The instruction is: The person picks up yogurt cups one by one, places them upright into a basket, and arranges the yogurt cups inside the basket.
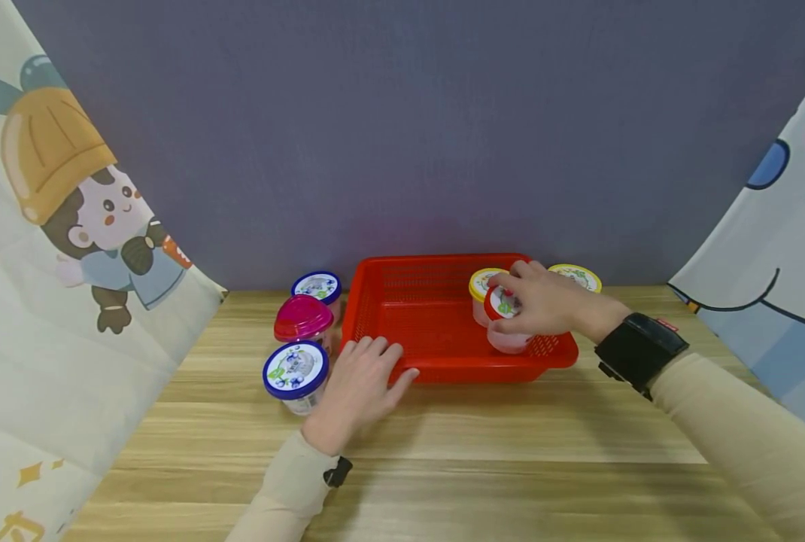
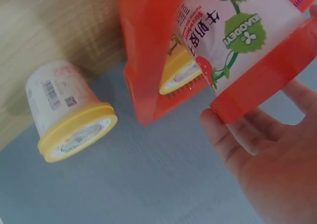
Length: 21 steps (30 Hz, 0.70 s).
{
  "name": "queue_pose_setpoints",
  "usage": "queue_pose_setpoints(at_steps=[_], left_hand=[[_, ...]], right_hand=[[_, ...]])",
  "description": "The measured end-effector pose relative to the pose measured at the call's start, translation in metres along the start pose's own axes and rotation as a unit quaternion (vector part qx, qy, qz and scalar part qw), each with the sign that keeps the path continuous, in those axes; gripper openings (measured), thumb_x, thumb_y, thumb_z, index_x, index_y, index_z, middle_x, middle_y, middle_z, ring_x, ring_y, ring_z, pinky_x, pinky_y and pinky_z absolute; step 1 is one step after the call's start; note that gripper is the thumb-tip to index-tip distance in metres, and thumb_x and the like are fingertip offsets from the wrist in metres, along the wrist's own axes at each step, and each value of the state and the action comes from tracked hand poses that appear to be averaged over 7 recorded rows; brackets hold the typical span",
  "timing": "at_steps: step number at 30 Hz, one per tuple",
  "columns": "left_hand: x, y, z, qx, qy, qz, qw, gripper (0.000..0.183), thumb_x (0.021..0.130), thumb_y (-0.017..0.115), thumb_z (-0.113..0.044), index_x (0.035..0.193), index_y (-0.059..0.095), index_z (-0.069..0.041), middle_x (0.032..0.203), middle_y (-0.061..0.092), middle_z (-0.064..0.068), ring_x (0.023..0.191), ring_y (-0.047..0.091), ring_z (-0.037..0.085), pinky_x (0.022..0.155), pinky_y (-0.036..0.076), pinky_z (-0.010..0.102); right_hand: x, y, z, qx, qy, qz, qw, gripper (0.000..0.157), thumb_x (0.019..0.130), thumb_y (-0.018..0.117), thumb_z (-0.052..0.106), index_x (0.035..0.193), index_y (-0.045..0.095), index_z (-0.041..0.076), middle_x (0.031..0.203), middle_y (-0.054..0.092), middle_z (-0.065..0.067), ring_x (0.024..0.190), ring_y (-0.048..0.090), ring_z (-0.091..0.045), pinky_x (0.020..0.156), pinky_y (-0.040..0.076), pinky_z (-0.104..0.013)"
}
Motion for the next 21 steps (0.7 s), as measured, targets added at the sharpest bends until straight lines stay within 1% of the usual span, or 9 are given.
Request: queue_pose_setpoints(at_steps=[5, 14, 17, 21], left_hand=[[0.0, 0.0, 0.0, 0.0, 0.0, 0.0, 1.0, 0.036, 0.093, 0.048, -0.052, 0.101, 0.062, -0.019, 0.094, 0.061, 0.0, 0.086, 0.052, 0.02, 0.078, 0.041, 0.036], [0.0, 0.0, 0.0, -0.001, -0.001, -0.003, 1.0, 0.036, 0.093, 0.048, -0.051, 0.1, 0.062, -0.019, 0.092, 0.06, 0.0, 0.086, 0.051, 0.02, 0.078, 0.04, 0.036], [0.0, 0.0, -0.001, -0.002, -0.001, -0.001, 1.0, 0.036, 0.093, 0.048, -0.051, 0.1, 0.062, -0.019, 0.092, 0.06, 0.0, 0.086, 0.051, 0.02, 0.079, 0.04, 0.036], [0.0, -0.001, -0.001, -0.004, -0.003, 0.0, 1.0, 0.036, 0.093, 0.048, -0.051, 0.1, 0.062, -0.019, 0.092, 0.059, 0.0, 0.086, 0.051, 0.02, 0.079, 0.04, 0.037]], right_hand=[[0.001, 0.01, 0.0, 0.009, -0.002, 0.006, 1.0, 0.071, 0.077, 0.067, 0.056, 0.135, 0.05, 0.019, 0.109, 0.05, -0.005, 0.099, 0.043, -0.021, 0.075, 0.044, -0.036], [0.002, 0.021, 0.002, 0.02, -0.009, 0.012, 1.0, 0.066, 0.078, 0.067, 0.055, 0.13, 0.053, 0.019, 0.107, 0.049, -0.005, 0.097, 0.043, -0.021, 0.075, 0.043, -0.034], [0.001, 0.024, 0.003, 0.02, -0.004, 0.016, 1.0, 0.065, 0.077, 0.067, 0.057, 0.13, 0.053, 0.02, 0.107, 0.048, -0.005, 0.097, 0.043, -0.02, 0.075, 0.043, -0.034], [0.002, 0.027, 0.003, 0.025, 0.007, 0.027, 0.999, 0.065, 0.077, 0.067, 0.057, 0.129, 0.053, 0.021, 0.111, 0.048, -0.006, 0.1, 0.043, -0.021, 0.077, 0.046, -0.036]])
Point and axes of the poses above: each hand's wrist, its own x-axis towards the middle knuckle, its own y-axis out of the palm, z = x × y, the point moved 6 cm from there along x, towards the middle knuckle
